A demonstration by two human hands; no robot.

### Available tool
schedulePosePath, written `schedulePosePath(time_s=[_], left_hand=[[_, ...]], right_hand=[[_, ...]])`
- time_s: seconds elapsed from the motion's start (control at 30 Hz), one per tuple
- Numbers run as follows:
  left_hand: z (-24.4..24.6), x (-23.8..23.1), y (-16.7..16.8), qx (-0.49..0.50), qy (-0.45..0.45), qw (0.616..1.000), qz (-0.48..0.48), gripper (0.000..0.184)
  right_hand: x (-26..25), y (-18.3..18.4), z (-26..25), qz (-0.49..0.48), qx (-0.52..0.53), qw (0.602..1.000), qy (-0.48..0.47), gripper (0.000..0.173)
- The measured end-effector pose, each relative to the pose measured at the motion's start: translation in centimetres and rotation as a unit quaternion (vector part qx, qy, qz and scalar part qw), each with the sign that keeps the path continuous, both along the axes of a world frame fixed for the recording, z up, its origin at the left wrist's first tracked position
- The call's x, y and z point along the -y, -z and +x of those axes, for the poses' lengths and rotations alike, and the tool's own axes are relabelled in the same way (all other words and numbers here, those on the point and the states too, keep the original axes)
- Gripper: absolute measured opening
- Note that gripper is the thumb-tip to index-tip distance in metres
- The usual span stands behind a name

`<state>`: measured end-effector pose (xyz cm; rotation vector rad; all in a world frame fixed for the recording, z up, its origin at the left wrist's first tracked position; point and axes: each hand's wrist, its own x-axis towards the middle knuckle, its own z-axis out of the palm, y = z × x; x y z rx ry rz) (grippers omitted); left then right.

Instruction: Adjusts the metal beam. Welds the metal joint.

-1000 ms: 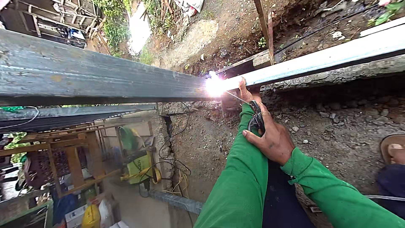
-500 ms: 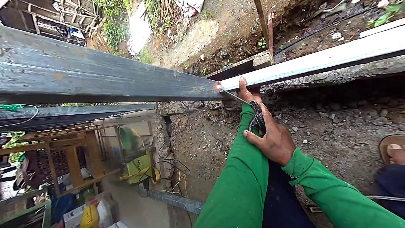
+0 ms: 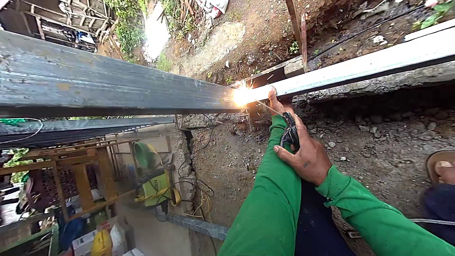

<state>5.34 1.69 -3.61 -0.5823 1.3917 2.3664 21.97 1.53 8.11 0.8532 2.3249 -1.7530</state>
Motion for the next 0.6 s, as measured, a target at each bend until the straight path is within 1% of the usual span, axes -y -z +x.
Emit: schedulePosePath(time_s=[0.1,0.37,0.5,0.6], left_hand=[[-0.1,-0.18,-0.36,0.012,-0.016,1.0,-0.011,0.043],[0.01,-0.46,-0.91,0.036,-0.033,0.999,-0.021,0.045],[0.02,-0.39,-0.64,0.028,-0.033,0.999,-0.015,0.045],[0.17,-0.46,-0.24,0.003,-0.034,0.999,-0.009,0.043]], right_hand=[[0.23,0.32,0.27,0.004,-0.013,1.0,0.009,0.104],[-0.28,-0.35,0.07,-0.003,0.012,1.0,-0.022,0.105],[-0.37,-0.37,-0.04,-0.003,0.017,0.999,-0.029,0.104],[-0.48,-0.4,-0.12,-0.003,0.019,0.999,-0.034,0.104]])
